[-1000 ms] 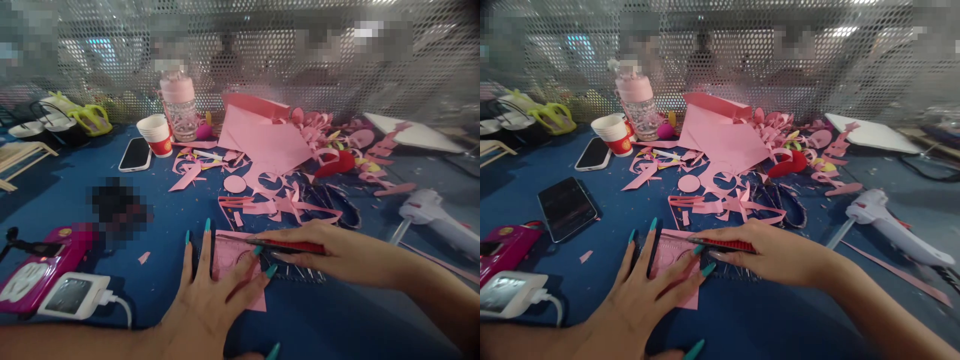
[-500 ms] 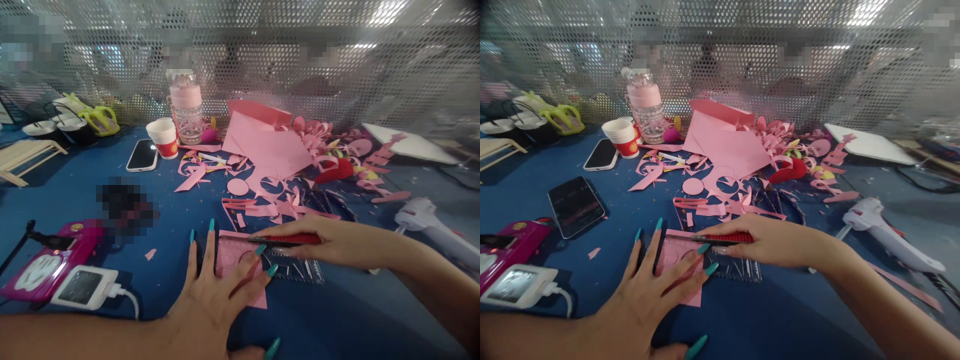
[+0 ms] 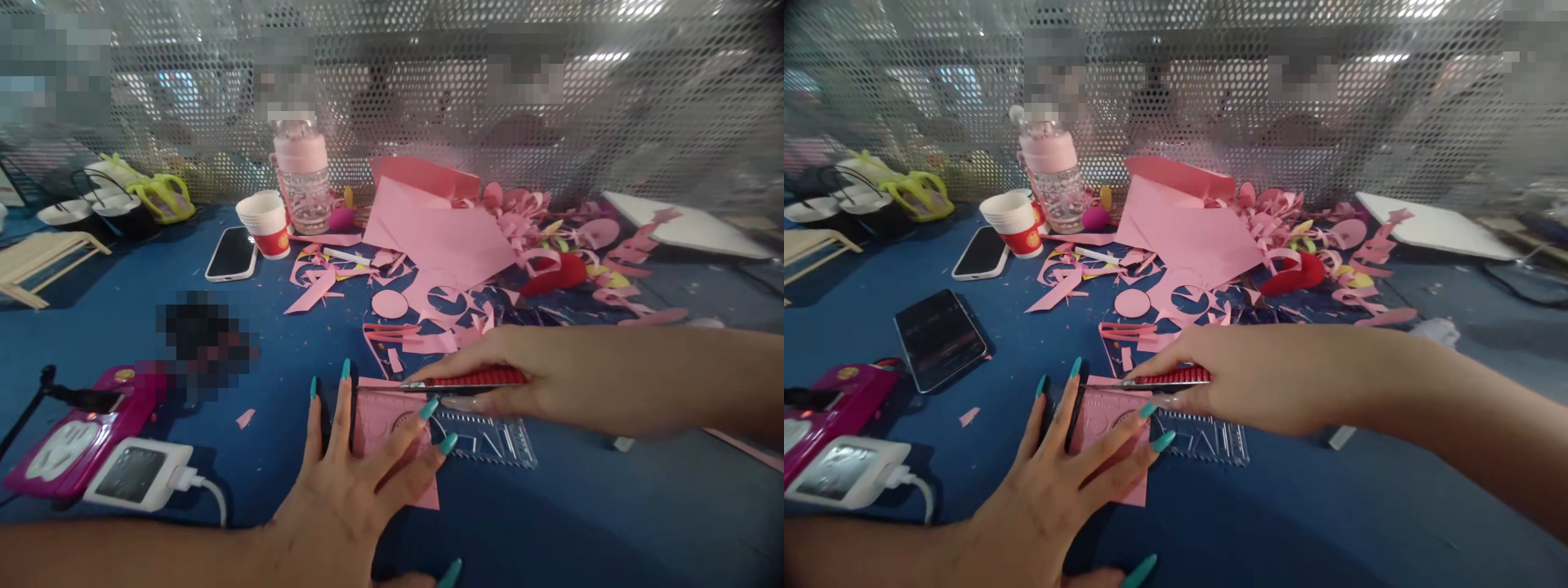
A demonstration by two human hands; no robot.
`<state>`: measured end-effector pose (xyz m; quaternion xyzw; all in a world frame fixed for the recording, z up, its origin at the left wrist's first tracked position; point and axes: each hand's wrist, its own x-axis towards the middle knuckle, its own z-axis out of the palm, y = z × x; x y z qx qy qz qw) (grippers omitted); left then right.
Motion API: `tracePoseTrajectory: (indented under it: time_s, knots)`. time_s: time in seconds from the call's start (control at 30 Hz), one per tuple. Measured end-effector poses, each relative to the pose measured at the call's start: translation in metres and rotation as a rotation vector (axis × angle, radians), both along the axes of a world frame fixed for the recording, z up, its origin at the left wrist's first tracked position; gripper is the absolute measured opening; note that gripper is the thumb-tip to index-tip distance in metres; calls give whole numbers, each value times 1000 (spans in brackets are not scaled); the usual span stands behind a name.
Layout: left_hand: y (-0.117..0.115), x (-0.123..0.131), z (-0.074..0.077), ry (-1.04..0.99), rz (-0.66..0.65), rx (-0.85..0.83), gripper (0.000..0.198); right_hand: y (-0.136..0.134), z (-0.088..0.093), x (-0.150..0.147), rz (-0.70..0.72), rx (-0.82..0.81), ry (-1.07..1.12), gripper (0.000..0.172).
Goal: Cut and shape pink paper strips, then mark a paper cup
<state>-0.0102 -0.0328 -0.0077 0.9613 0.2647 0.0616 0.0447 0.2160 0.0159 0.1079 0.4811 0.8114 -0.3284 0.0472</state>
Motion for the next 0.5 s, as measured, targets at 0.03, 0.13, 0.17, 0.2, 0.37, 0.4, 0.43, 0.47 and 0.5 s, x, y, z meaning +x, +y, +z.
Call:
tracePoseTrajectory:
  time_s: [0.03, 0.13, 0.17, 0.2, 0.37, 0.4, 0.43, 0.47, 0.5]
  knots:
    - [-1, 1, -1, -3, 15, 23, 77, 1, 0, -1, 6, -4, -22, 36]
    - [-2, 3, -4, -17, 64, 85, 76, 5, 2, -3, 7, -15, -61, 37]
    - [-2, 2, -4, -19, 59, 96, 75, 6, 2, -3, -1, -18, -67, 37]
    - [-2, 2, -4, -21, 41, 99, 74, 7, 2, -4, -12, -13, -65, 37]
    - [3, 0, -3, -14, -9, 91, 74, 5, -1, -2, -8, 43, -22, 34]
    - [3, 0, -3, -15, -11, 94, 74, 4, -1, -1, -1, 51, -27, 34]
    - [3, 0, -3, -16, -14, 99, 75, 3, -2, -1, 3, 56, -34, 34]
    - [3, 0, -3, -17, -19, 105, 75, 3, -2, -1, 4, 60, -41, 34]
    - [3, 1, -3, -15, -22, 111, 75, 2, -2, -1, 1, 59, -49, 34]
